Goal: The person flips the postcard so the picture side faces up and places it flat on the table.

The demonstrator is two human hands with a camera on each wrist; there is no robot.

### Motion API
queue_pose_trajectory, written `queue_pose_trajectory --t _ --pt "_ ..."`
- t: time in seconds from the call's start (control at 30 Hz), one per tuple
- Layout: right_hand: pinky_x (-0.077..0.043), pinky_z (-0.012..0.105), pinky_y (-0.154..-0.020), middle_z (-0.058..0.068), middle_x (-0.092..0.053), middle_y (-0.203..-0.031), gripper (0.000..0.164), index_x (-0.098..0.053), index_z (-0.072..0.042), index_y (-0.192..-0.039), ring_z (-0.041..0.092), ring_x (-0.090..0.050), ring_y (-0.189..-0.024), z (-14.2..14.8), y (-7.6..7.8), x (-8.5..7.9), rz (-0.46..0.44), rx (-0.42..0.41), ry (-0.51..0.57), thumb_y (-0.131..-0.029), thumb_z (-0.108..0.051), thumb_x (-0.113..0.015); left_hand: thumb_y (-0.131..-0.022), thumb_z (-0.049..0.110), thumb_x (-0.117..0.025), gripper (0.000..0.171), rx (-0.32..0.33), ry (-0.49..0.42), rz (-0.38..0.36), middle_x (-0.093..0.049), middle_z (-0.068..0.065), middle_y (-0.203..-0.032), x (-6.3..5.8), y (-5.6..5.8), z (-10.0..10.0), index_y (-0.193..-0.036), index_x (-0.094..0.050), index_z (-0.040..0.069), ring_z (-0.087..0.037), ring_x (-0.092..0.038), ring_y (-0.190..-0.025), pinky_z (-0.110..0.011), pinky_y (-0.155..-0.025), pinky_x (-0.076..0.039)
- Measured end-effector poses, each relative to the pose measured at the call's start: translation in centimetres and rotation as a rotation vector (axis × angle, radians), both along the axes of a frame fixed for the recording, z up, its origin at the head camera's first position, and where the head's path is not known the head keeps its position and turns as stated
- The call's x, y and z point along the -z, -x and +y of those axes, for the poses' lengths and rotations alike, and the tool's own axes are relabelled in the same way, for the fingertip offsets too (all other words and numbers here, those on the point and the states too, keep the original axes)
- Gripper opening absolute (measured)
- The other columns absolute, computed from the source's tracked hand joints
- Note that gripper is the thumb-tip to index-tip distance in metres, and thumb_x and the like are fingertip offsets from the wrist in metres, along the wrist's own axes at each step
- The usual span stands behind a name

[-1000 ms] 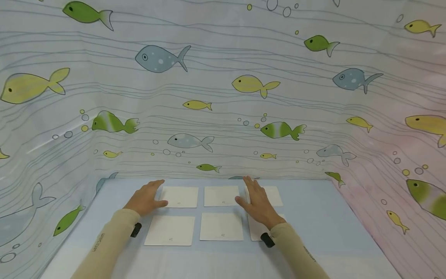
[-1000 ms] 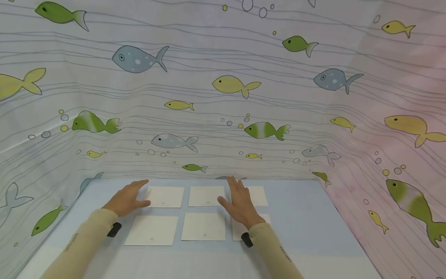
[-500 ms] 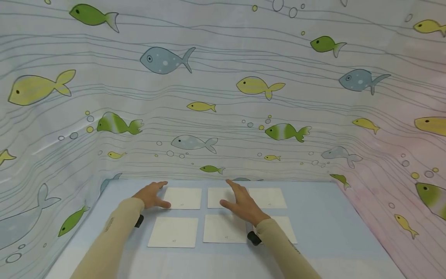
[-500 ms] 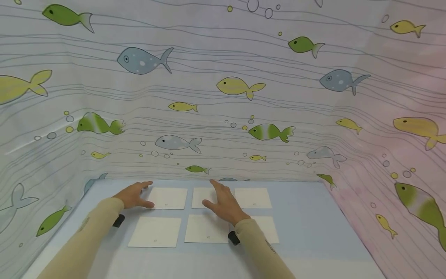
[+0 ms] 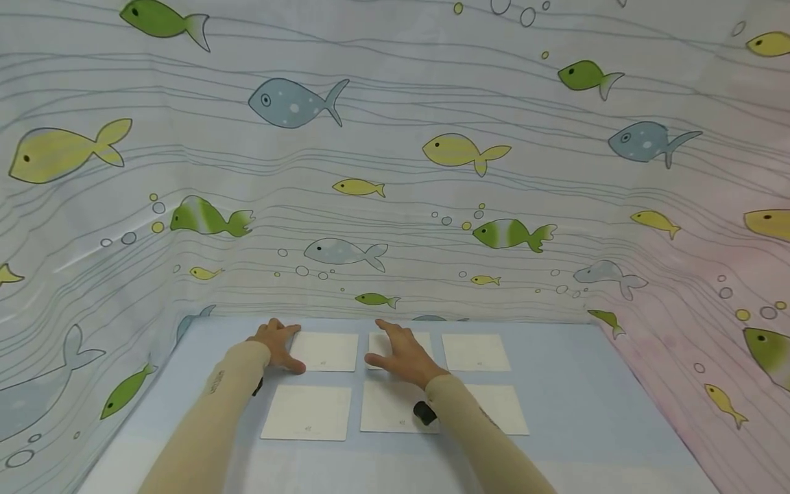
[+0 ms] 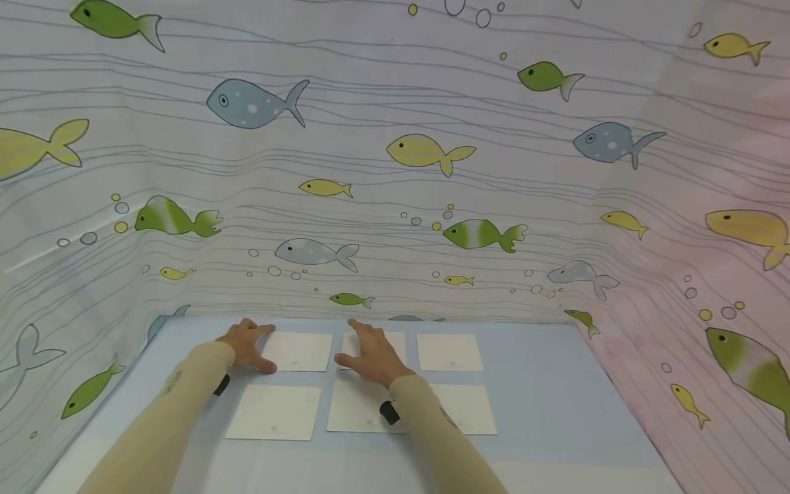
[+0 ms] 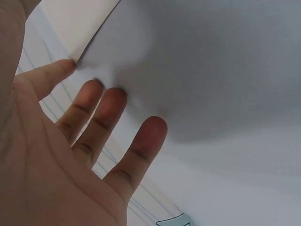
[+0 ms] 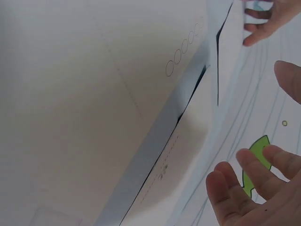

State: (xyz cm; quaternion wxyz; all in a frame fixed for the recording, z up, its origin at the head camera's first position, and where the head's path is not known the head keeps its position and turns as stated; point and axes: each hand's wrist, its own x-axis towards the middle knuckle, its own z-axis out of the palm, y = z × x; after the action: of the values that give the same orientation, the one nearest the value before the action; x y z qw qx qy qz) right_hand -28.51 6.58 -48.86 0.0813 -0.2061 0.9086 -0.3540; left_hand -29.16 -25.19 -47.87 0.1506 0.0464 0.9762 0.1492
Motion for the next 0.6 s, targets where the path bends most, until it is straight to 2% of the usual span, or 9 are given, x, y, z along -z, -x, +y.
queue_pose_trajectory --t 0.13,0.33,0.43,0.6 --pt "-0.035 0.047 -0.113 0.001 -0.044 -0.156 0.079 -0.038 -0.018 -0.157 0.025 -0.038 -0.142 -0.7 0.5 0.1 0.015 -0.017 -0.020 -0.091 -0.041 -0.076 -0.068 0.050 -0.091 0.104 -0.014 0.008 -0.019 -0.041 -0.027 -0.133 -0.1 0.3 0.3 -0.150 -0.045 0.004 -0.045 -0.043 -0.121 -0.065 -0.098 -0.042" --pt "-0.039 0.045 -0.110 0.003 -0.050 -0.151 0.079 -0.044 -0.016 -0.154 0.027 -0.045 -0.135 -1.3 1.4 0.3 0.061 -0.012 -0.112 -0.088 -0.043 -0.079 -0.067 0.048 -0.093 0.100 -0.022 -0.010 0.001 -0.043 -0.026 -0.130 0.1 0.3 0.4 -0.146 -0.049 0.004 -0.045 -0.045 -0.118 -0.064 -0.094 -0.044" --pt "-0.042 0.045 -0.107 0.003 -0.053 -0.149 0.079 -0.046 -0.015 -0.152 0.027 -0.048 -0.131 -1.3 1.6 0.5 0.037 -0.006 -0.110 -0.087 -0.043 -0.080 -0.066 0.047 -0.093 0.100 -0.039 -0.022 0.014 -0.043 -0.027 -0.131 0.2 0.0 0.5 -0.144 -0.049 0.003 -0.045 -0.046 -0.117 -0.065 -0.093 -0.044" --pt "-0.045 0.043 -0.102 0.001 -0.054 -0.146 0.079 -0.047 -0.015 -0.152 0.025 -0.050 -0.126 -1.5 2.0 0.8 -0.004 -0.012 -0.079 -0.086 -0.043 -0.080 -0.066 0.044 -0.094 0.099 -0.063 -0.022 0.055 -0.046 -0.029 -0.132 -0.5 -0.5 0.9 -0.142 -0.048 0.001 -0.048 -0.049 -0.115 -0.064 -0.089 -0.047"
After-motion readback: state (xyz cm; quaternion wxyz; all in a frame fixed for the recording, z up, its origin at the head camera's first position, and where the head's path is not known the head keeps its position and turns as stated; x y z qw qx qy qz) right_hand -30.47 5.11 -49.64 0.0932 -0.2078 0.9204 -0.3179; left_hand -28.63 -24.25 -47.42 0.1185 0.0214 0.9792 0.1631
